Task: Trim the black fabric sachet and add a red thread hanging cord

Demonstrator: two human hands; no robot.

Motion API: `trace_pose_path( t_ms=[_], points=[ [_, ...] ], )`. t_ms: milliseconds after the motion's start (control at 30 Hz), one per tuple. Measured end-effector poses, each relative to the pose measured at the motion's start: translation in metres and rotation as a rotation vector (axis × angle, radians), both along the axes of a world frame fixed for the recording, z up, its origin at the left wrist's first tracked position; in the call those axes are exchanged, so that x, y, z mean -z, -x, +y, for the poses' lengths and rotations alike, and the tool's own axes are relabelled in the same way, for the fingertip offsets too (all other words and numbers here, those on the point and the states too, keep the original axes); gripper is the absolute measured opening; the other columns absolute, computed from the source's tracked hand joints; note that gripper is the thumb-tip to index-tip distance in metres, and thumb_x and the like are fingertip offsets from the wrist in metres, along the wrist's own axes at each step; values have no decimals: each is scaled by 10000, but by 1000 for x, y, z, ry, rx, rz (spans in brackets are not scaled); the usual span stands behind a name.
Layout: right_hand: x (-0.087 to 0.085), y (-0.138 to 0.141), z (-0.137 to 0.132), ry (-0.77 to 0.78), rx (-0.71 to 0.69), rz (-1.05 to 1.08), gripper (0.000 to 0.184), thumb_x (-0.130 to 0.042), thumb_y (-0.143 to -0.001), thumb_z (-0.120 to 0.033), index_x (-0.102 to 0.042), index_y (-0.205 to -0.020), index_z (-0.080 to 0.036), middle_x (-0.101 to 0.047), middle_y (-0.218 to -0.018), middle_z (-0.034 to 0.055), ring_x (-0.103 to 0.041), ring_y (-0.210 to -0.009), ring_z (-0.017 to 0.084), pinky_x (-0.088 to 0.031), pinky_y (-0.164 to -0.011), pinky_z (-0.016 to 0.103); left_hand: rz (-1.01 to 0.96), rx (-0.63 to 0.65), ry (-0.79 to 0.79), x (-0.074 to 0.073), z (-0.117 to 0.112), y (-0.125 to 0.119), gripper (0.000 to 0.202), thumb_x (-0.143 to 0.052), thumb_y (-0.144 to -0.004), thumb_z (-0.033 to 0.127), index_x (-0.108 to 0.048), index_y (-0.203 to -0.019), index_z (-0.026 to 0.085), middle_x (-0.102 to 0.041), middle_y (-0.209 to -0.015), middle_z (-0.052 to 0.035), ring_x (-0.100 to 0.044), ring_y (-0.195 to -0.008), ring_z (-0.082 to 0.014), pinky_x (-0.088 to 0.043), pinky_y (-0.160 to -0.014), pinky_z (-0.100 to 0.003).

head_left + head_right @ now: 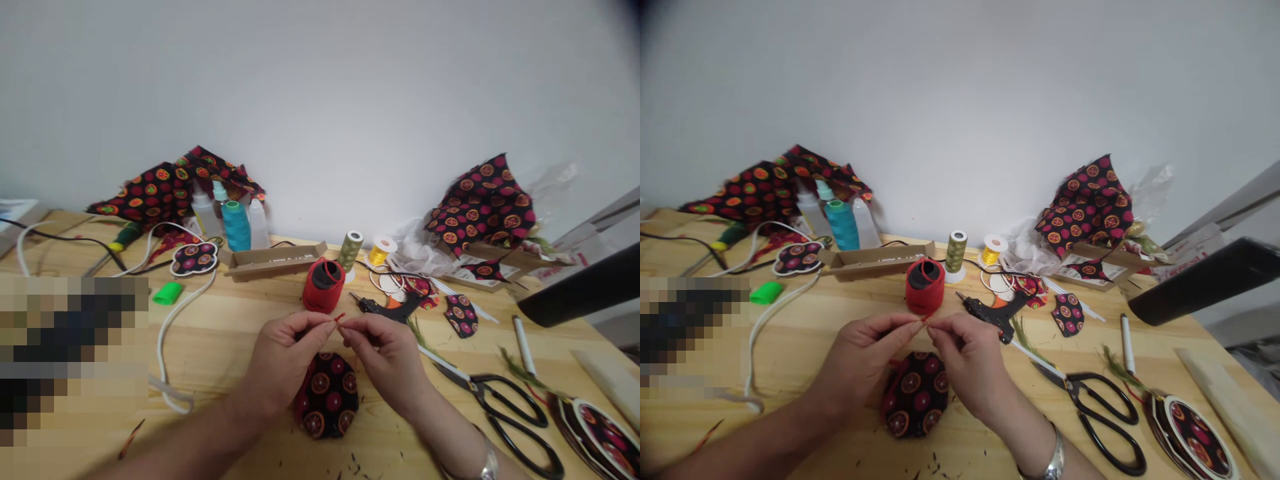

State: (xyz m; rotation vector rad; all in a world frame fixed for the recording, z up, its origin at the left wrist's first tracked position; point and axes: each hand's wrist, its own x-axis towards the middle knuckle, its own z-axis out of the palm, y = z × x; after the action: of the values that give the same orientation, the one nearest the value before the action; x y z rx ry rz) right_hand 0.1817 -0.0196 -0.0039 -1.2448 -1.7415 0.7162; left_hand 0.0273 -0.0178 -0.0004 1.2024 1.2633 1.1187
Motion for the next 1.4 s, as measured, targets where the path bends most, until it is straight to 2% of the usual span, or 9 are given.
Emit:
trace_pose_path(
  t_ms=[133,233,667,833,1133,1400],
  points=[
    [-3,0,-2,-154,-43,-77,137,-545,-830,-163,-674,-805,-201,-682,-718,25,-610,-639,138,-482,-610,242,31,1,-17,-1,2,0,103,-662,-715,266,-751,-688,222,-729,-673,10,-641,-721,-200,-477,-700,-278],
    [0,-1,-3,-207,-69,-141,150,-517,-851,-166,-661,-828,-201,-662,-712,32,-600,-638,142,-468,-597,251,46,-3,-16,-1,2,0,102,-663,-712,259,-750,-674,221,-730,-673,11,-633,-706,-194,-475,-692,-274],
    [3,-2,-4,-196,-132,-190,154,-501,-865,-147,-650,-840,-174,-623,-693,36,-569,-638,138,-431,-594,251,-3,8,30,0,1,0,107,-674,-722,255,-772,-765,261,-761,-755,26,-653,-738,-178,-479,-702,-253],
    [3,-2,-4,-184,-153,-213,158,-501,-864,-140,-655,-839,-163,-614,-670,31,-553,-610,128,-411,-572,240,9,0,36,-1,1,-1,110,-678,-718,257,-774,-769,243,-768,-768,17,-660,-749,-180,-484,-717,-252],
    [5,-3,-5,-227,-183,-218,154,-513,-848,-112,-657,-830,-164,-615,-647,14,-540,-578,108,-394,-556,221,39,0,-5,-1,1,1,101,-663,-723,259,-758,-703,234,-745,-692,37,-645,-698,-157,-479,-672,-225],
    [5,-5,-6,-265,-230,-278,170,-492,-860,-111,-641,-919,-168,-626,-714,21,-555,-630,107,-404,-585,213,86,7,-21,-2,2,0,116,-646,-728,251,-747,-676,227,-724,-648,42,-623,-655,-142,-476,-632,-211]
  ],
)
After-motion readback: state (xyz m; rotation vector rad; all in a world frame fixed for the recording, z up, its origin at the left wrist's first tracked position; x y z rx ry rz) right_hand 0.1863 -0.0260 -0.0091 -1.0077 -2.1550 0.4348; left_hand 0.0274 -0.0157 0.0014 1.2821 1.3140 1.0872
